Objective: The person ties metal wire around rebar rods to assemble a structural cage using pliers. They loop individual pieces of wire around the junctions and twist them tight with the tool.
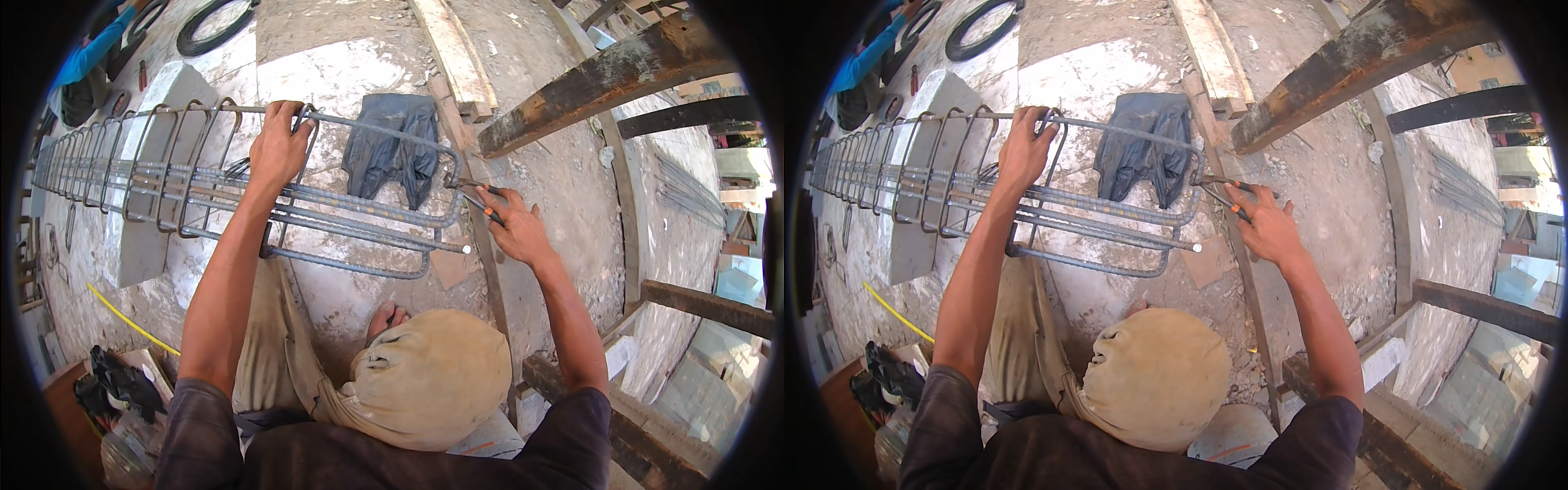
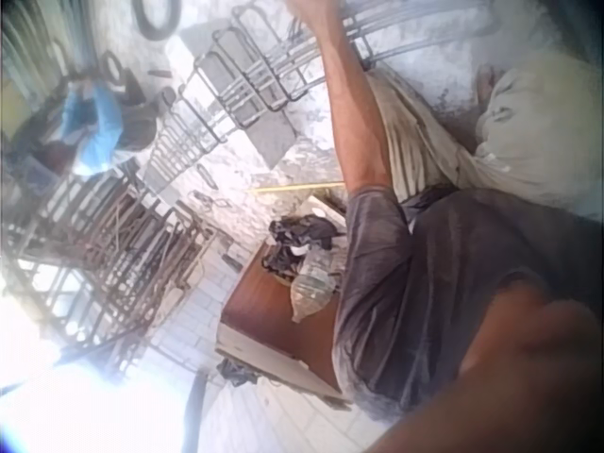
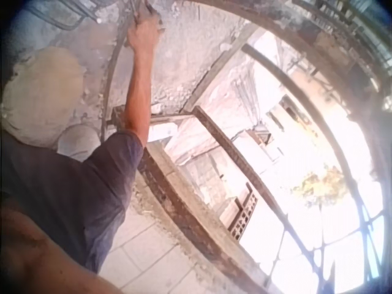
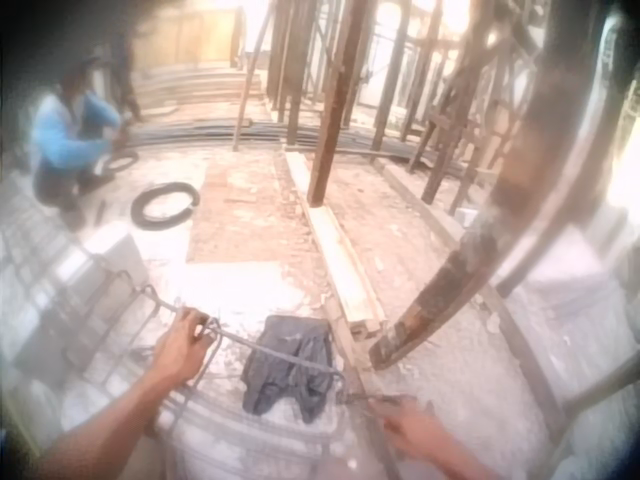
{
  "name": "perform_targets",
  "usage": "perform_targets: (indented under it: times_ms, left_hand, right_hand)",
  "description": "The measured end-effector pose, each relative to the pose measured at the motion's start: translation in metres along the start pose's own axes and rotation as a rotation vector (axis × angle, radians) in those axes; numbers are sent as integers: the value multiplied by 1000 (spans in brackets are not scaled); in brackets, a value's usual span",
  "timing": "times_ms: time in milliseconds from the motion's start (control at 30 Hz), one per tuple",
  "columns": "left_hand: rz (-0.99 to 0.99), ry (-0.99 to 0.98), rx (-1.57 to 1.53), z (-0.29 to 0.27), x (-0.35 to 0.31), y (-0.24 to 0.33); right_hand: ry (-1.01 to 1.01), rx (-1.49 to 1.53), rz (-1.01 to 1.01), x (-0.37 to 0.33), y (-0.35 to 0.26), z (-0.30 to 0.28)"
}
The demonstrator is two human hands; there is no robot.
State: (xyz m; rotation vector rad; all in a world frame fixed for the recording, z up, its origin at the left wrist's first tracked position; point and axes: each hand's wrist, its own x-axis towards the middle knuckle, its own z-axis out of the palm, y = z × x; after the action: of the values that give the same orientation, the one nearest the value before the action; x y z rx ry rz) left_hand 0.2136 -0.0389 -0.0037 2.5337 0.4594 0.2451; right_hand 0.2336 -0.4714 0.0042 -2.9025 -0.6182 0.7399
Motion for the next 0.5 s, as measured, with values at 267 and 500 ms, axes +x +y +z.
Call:
perform_targets:
  times_ms: [267, 500]
  left_hand:
    - [8, -2, -23, 3, 0, 4]
    - [-19, -4, -9, 1, 2, 0]
  right_hand:
    - [296, -245, -170, 19, 37, 62]
    - [44, -124, -69, 8, 34, 41]
